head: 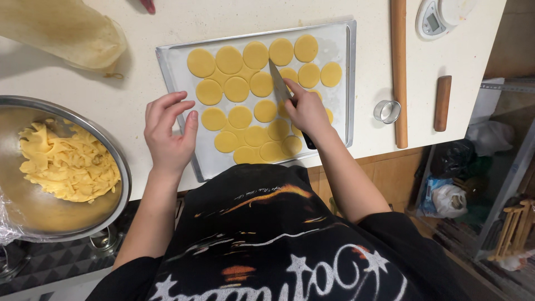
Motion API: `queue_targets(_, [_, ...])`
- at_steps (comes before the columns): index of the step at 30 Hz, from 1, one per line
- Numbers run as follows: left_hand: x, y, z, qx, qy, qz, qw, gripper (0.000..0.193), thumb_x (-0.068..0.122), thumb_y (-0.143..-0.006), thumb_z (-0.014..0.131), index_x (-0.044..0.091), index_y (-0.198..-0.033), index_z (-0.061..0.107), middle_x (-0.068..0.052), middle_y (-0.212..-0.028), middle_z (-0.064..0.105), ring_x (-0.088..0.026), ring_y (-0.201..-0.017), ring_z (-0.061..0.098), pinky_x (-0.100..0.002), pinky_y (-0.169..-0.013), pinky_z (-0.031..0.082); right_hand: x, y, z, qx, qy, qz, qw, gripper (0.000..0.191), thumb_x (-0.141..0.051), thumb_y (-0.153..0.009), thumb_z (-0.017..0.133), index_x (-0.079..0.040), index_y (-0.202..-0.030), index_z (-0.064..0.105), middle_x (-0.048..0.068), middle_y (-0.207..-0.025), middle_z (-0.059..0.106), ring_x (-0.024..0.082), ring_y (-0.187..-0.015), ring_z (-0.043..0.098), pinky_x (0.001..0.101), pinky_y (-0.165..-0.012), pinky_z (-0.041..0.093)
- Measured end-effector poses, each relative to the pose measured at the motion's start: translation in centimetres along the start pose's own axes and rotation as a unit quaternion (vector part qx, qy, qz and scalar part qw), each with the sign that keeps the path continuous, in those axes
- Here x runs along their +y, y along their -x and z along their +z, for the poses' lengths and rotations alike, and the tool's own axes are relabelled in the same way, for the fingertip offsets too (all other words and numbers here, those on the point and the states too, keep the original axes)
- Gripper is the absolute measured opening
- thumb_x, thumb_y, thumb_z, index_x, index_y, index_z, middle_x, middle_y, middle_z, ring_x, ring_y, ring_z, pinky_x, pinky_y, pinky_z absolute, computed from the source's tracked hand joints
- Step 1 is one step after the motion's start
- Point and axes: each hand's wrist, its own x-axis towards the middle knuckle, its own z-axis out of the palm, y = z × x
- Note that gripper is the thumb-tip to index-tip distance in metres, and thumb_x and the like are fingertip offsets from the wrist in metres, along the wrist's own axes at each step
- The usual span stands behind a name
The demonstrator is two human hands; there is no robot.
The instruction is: The person uses a knife to cut apart and separate round yellow dough pieces arranged on a baking tray, moving each cut piece aside by hand. They then lift the tray, carry it across the kitchen, and set it on a metal rack next to another tray of dough pieces.
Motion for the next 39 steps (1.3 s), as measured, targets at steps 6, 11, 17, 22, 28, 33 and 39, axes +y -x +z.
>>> queue_targets(6, [-0.2, 0.2, 0.0, 0.004, 0.012, -0.011, 1.000, 0.013, 0.005, -0.099, 0.075, 0.005, -0.112, 0.072, -0.009, -0.128, 0.068, -0.028, -0.120, 0.063, -0.038, -0.104, 0.053, -0.4, 0.0, -0.1, -0.005, -0.003, 0.011, 1.000, 0.058, -0.009, -0.089, 0.059, -0.013, -0.147, 0.054, 0.014, -0.075, 0.072, 0.032, -0.070, 0.069, 0.0419, -0.069, 0.055])
queue_targets(11, [-0.1, 0.3, 0.1, 0.000, 0.013, -0.012, 1.000, 0.012, 0.005, -0.099, 0.075, 0.005, -0.111, 0.073, -0.009, -0.127, 0.068, -0.028, -0.120, 0.063, -0.038, -0.104, 0.052, -0.2, -0.1, 0.1, 0.004, 0.005, -0.006, 1.000, 0.057, -0.009, -0.090, 0.060, -0.011, -0.146, 0.055, 0.015, -0.075, 0.071, 0.033, -0.071, 0.069, 0.0423, -0.070, 0.055])
queue_targets(17, [0.2, 0.3, 0.4, -0.007, 0.016, -0.016, 1.000, 0.012, 0.005, -0.099, 0.075, 0.005, -0.111, 0.073, -0.009, -0.126, 0.068, -0.028, -0.118, 0.064, -0.038, -0.103, 0.053, -0.1, -0.1, 0.3, 0.017, 0.001, -0.011, 1.000, 0.057, -0.009, -0.090, 0.060, -0.011, -0.146, 0.055, 0.014, -0.075, 0.072, 0.033, -0.070, 0.070, 0.0424, -0.070, 0.055])
queue_targets(22, [0.4, 0.0, 0.8, -0.017, 0.012, -0.002, 1.000, 0.013, 0.005, -0.098, 0.075, 0.006, -0.111, 0.073, -0.008, -0.125, 0.069, -0.028, -0.116, 0.064, -0.038, -0.102, 0.053, -0.6, 0.6, -0.1, 0.025, -0.011, 0.001, 1.000, 0.056, -0.010, -0.089, 0.061, -0.012, -0.145, 0.056, 0.013, -0.075, 0.072, 0.032, -0.069, 0.070, 0.0413, -0.068, 0.055])
queue_targets(28, [1.0, -0.3, 1.6, -0.036, 0.027, -0.003, 0.999, 0.013, 0.007, -0.098, 0.074, 0.007, -0.110, 0.073, -0.008, -0.123, 0.068, -0.028, -0.116, 0.064, -0.037, -0.100, 0.054, -0.8, 1.0, -0.2, 0.009, -0.012, 0.009, 1.000, 0.056, -0.010, -0.090, 0.060, -0.012, -0.145, 0.056, 0.014, -0.073, 0.072, 0.032, -0.067, 0.070, 0.0418, -0.067, 0.055])
queue_targets(33, [1.1, -0.2, 1.6, -0.042, 0.022, 0.000, 0.999, 0.013, 0.007, -0.097, 0.074, 0.006, -0.111, 0.074, -0.008, -0.123, 0.069, -0.028, -0.115, 0.064, -0.038, -0.099, 0.053, -0.3, 0.6, 0.1, 0.007, 0.025, -0.011, 1.000, 0.057, -0.009, -0.089, 0.059, -0.011, -0.146, 0.055, 0.016, -0.075, 0.072, 0.035, -0.069, 0.069, 0.0435, -0.068, 0.055])
queue_targets(39, [1.0, -0.2, 1.4, -0.043, 0.022, -0.006, 0.999, 0.012, 0.008, -0.098, 0.073, 0.006, -0.110, 0.074, -0.007, -0.123, 0.069, -0.028, -0.116, 0.064, -0.037, -0.099, 0.053, -0.3, 0.3, 0.3, 0.012, 0.048, -0.018, 0.999, 0.057, -0.008, -0.089, 0.059, -0.010, -0.146, 0.056, 0.017, -0.076, 0.072, 0.037, -0.070, 0.069, 0.0451, -0.068, 0.055])
